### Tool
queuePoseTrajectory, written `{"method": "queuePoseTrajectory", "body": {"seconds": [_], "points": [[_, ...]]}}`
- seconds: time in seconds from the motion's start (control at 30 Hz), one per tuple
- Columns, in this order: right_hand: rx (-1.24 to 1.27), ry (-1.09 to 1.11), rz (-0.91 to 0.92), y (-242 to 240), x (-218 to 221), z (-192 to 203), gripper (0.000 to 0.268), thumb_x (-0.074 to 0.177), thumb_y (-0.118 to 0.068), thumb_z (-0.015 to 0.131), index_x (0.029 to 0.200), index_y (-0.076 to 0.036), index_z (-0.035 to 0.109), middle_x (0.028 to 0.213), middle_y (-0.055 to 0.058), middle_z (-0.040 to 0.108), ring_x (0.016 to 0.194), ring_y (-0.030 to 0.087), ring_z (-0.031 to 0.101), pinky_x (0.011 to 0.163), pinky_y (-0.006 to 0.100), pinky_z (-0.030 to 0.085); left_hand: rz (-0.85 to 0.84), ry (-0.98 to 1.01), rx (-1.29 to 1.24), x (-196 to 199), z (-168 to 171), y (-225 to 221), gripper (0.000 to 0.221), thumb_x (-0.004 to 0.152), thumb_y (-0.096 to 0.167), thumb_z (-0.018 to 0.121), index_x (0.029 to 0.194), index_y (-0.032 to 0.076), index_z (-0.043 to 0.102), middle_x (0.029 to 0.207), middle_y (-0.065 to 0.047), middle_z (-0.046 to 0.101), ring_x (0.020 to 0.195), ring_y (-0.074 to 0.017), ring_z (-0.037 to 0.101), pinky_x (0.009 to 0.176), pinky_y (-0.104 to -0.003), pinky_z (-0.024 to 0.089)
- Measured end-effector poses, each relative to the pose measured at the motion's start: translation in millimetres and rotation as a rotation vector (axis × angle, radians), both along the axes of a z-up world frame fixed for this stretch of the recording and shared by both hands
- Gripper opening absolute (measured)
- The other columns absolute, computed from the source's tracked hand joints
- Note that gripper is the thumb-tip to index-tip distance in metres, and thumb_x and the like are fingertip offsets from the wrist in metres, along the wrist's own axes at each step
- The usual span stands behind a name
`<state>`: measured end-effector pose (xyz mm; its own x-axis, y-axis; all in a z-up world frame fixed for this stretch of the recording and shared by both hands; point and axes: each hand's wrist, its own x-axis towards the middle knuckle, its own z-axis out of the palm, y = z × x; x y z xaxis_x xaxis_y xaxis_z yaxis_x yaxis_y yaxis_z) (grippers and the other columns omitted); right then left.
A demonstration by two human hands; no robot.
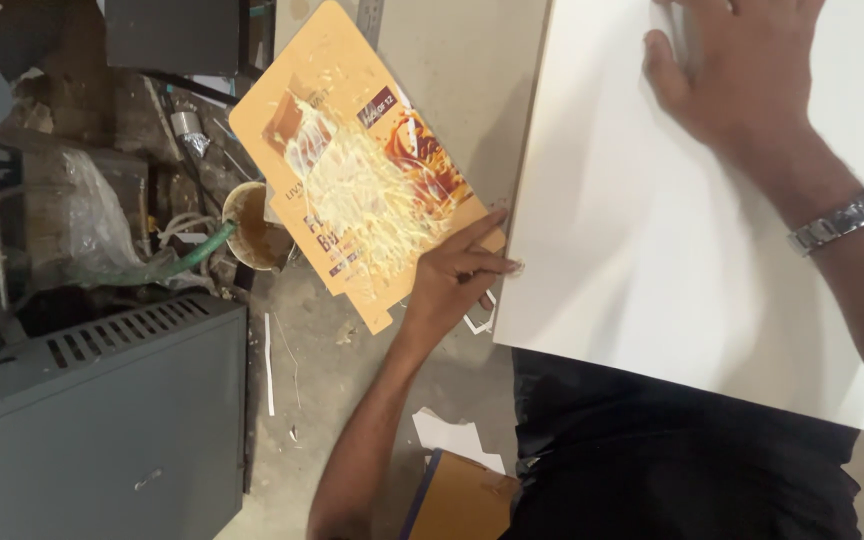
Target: The person aligns and moves white paper sheets on a table by hand, occasionally lifting and checking the sheets.
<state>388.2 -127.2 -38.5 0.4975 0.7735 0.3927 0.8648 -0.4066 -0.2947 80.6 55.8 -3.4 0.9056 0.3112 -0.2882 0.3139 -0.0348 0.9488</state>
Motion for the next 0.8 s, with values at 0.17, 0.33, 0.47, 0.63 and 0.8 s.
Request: {"method": "queuePoseTrajectory", "body": {"seconds": [0.17, 0.33, 0.47, 0.63, 0.8], "points": [[-0.029, -0.097, 0.017, -2, 4, -11, 0.030, 0.105, -0.019, 0.058, 0.128, -0.001, 0.058, 0.114, 0.014, 0.061, 0.108, 0.031, 0.055, 0.100, 0.049, 0.038, 0.012, -0.038, 0.004, -34, 0, -14, 0.032, 0.083, -0.017, 0.060, 0.105, -0.001, 0.078, 0.151, -0.020, 0.057, 0.085, -0.0105, 0.072, 0.057, -0.023, 0.062], [-0.108, -0.201, -0.025, -1, 2, -13, 0.023, 0.105, -0.023, 0.060, 0.115, -0.002, 0.063, 0.099, 0.011, 0.064, 0.093, 0.027, 0.061, 0.088, 0.044, 0.043, 0.034, -0.035, 0.059, -72, -8, -30, 0.033, 0.083, -0.017, 0.064, 0.105, 0.001, 0.080, 0.149, -0.019, 0.061, 0.077, -0.0098, 0.068, 0.055, -0.022, 0.061], [-0.082, -0.304, -0.027, -3, 1, -17, 0.018, 0.105, -0.024, 0.060, 0.109, -0.007, 0.065, 0.091, 0.004, 0.064, 0.082, 0.020, 0.061, 0.082, 0.036, 0.045, 0.020, -0.096, 0.095, -95, -6, -42, 0.036, 0.083, -0.018, 0.066, 0.104, 0.007, 0.080, 0.152, -0.018, 0.056, 0.091, -0.0102, 0.070, 0.059, -0.021, 0.059], [-0.125, -0.149, -0.051, -5, -1, -20, 0.019, 0.104, -0.022, 0.062, 0.107, -0.004, 0.066, 0.085, 0.008, 0.064, 0.079, 0.024, 0.062, 0.075, 0.037, 0.046, 0.073, -0.216, 0.249, -87, 6, -32, 0.046, 0.070, -0.012, 0.073, 0.105, 0.017, 0.082, 0.157, -0.015, 0.051, 0.095, -0.0136, 0.064, 0.083, -0.033, 0.056], [-0.097, -0.083, -0.066, 5, -3, -1, 0.024, 0.103, -0.022, 0.065, 0.112, -0.001, 0.071, 0.082, 0.012, 0.066, 0.077, 0.027, 0.064, 0.069, 0.040, 0.049, -0.025, -0.267, 0.607, -24, 16, 6, 0.051, 0.070, -0.004, 0.068, 0.115, 0.018, 0.080, 0.167, -0.013, 0.038, 0.154, -0.0354, 0.037, 0.127, -0.051, 0.028]]}}
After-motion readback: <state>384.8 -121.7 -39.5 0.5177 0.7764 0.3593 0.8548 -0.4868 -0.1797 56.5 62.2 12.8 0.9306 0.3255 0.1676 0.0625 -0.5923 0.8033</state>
